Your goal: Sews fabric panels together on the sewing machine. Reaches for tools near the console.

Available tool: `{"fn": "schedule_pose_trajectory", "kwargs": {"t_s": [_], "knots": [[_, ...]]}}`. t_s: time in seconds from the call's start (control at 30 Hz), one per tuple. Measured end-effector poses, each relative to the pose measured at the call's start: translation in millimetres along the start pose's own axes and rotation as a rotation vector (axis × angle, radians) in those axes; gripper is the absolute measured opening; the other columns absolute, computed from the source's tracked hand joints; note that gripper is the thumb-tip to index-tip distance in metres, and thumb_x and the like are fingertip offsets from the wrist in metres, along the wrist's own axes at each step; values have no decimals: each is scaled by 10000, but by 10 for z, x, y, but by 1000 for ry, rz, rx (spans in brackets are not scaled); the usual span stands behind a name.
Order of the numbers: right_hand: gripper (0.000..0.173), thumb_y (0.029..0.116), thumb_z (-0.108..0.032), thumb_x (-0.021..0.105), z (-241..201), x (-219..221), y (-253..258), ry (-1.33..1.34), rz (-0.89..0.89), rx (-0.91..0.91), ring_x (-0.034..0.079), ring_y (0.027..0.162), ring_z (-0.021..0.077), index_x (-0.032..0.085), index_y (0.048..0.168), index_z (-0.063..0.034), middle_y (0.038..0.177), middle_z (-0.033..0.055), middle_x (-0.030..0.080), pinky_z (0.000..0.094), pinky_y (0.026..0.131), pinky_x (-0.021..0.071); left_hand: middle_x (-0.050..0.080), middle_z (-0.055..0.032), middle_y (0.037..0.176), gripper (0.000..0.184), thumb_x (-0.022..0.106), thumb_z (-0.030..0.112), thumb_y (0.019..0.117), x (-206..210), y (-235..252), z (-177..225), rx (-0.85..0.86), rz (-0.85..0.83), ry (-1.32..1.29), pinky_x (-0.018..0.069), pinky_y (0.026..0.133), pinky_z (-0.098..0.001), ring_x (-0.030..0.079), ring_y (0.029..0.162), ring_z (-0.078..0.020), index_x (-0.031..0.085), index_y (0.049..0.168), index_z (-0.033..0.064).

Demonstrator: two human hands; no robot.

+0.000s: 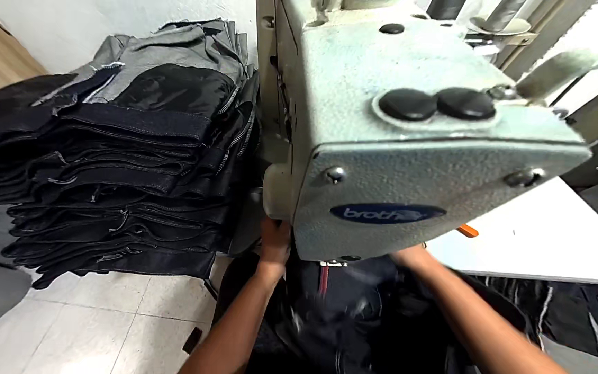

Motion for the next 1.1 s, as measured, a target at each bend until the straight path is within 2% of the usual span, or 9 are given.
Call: {"fn": "schedule_pose_trajectory", "kwargs": {"t_s": [0.07, 0.17, 0.27, 0.4, 0.6, 0.77, 0.9, 1.0, 1.1], "knots": [[483, 1006, -423, 555, 83, 287, -339, 73, -171, -23, 643, 747, 221, 712, 953, 30, 793, 131, 670, 486, 726, 524, 653, -37, 1061, 314, 613, 43, 962, -90, -409, 23, -25, -62, -168, 525, 899, -204, 620, 978, -4, 546, 1245, -74], [546, 996, -557, 542, 126, 336, -715, -90, 60, -322, 708, 765, 228, 712, 1006, -39, 856, 121, 720, 460, 676, 583, 728, 40, 1011, 443, 752, 11, 791, -248, -753, -36, -75, -258, -340, 586, 903, -240, 693, 968, -19, 550, 1185, -6], [208, 1048, -363, 551, -255, 30, -995, -351, 330, -637, 631, 927, 239, 648, 1109, -189, 970, 86, 628, 394, 831, 524, 746, 15, 1034, 441, 766, 5, 811, -376, -777, 37, -170, -387, -332, 604, 913, -292, 715, 985, -74, 568, 1205, 16], [156, 1039, -108, 543, -753, 182, -1426, -517, 2, -944, 624, 882, 260, 681, 1106, -141, 898, 90, 642, 379, 870, 491, 744, -19, 1019, 403, 755, -43, 805, -330, -773, 194, -179, -335, -304, 604, 909, -286, 717, 980, -90, 592, 1170, 2], [183, 1058, -106, 452, -898, 263, -1385, -597, -43, -1077, 550, 831, 223, 630, 1033, -145, 838, 47, 567, 342, 839, 428, 746, -84, 997, 304, 735, -16, 845, -293, -798, 207, -150, -181, -355, 609, 903, -315, 727, 963, -139, 628, 1130, -24], [273, 1065, -112, 488, -876, 418, -1366, -653, -121, -1060, 587, 856, 227, 680, 1237, -202, 883, 53, 609, 354, 856, 454, 743, -110, 1017, 210, 655, 102, 965, -347, -775, 125, -219, -65, -385, 599, 913, -340, 722, 979, -164, 650, 1143, -10], [306, 1065, -110, 460, -959, 195, -1173, -654, 238, -966, 575, 796, 255, 605, 1334, -120, 866, 84, 593, 377, 792, 464, 754, -107, 940, 135, 686, 87, 936, -358, -787, 102, -188, -61, -371, 608, 877, -333, 733, 919, -157, 695, 1032, -8], [278, 1036, -69, 473, -928, 37, -947, -627, 488, -962, 526, 846, 259, 669, 1227, -117, 908, 101, 551, 345, 791, 431, 751, -66, 904, 94, 713, 62, 904, -352, -774, 125, -147, -69, -332, 603, 863, -300, 726, 895, -117, 709, 982, 9], [230, 1019, -52, 520, -980, 55, -871, -539, 465, -935, 646, 900, 213, 722, 1117, -103, 912, 99, 674, 266, 812, 523, 751, -49, 899, 100, 737, 67, 884, -361, -749, 123, -121, -71, -313, 600, 864, -289, 723, 895, -98, 715, 970, 20]]}}
Point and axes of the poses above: each hand's wrist, its own y-axis towards the middle knuckle, its own x-axis out of the palm, z = x × y, the point moved 4 cm from there along y, towards the middle knuckle
